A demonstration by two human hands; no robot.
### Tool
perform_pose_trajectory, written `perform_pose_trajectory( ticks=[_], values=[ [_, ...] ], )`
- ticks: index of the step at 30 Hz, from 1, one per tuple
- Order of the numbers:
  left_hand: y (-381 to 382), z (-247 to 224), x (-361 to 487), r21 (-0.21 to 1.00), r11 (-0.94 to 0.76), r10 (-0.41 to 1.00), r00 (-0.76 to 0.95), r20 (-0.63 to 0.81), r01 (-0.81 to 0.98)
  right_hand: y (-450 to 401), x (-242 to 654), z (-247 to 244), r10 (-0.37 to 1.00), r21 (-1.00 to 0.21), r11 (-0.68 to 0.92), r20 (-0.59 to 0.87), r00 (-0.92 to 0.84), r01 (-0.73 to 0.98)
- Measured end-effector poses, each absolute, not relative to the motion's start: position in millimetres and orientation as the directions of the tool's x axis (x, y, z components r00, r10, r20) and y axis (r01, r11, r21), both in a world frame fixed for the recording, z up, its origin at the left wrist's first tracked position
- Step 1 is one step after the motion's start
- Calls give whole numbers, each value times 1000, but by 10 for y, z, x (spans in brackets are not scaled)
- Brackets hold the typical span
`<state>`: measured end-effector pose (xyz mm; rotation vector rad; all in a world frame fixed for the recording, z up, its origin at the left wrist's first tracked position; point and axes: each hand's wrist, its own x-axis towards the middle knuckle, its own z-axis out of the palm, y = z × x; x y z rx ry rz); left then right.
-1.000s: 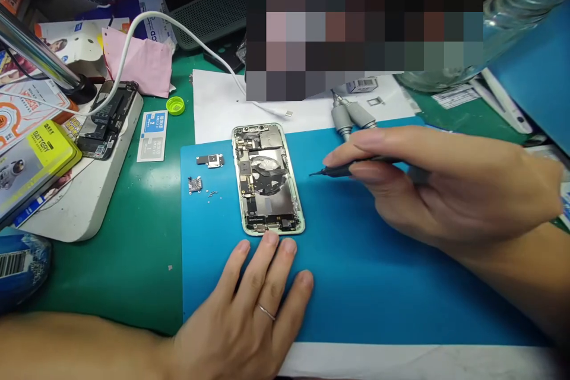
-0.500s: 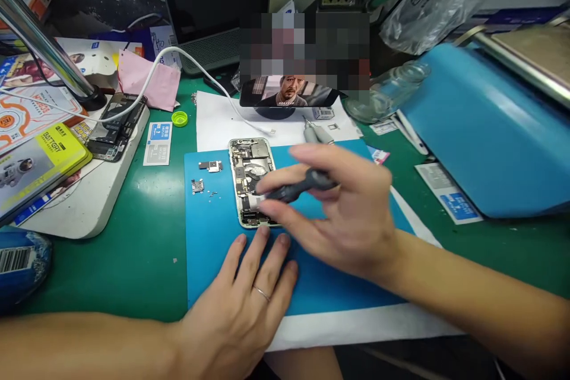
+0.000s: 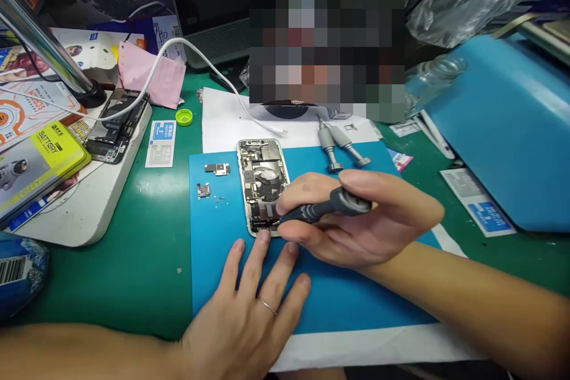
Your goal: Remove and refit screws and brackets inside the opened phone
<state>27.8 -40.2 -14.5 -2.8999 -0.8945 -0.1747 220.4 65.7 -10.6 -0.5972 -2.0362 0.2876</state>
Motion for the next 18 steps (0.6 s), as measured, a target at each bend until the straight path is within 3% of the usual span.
perform_pose_trajectory(
  ticks=[9, 13, 18],
  values=[
    [-410, -82, 278, -82, -823, 557, 827, 83, 562, 678, 2119, -39, 553, -459, 829, 755, -352, 318],
    [-420, -66, 274, -88, -811, 574, 815, 79, 579, 679, 2124, -17, 561, -465, 828, 706, -432, 315],
    [-426, -87, 287, -77, -811, 573, 815, 88, 579, 640, 2161, -150, 620, -568, 781, 652, -436, 262]
  ],
)
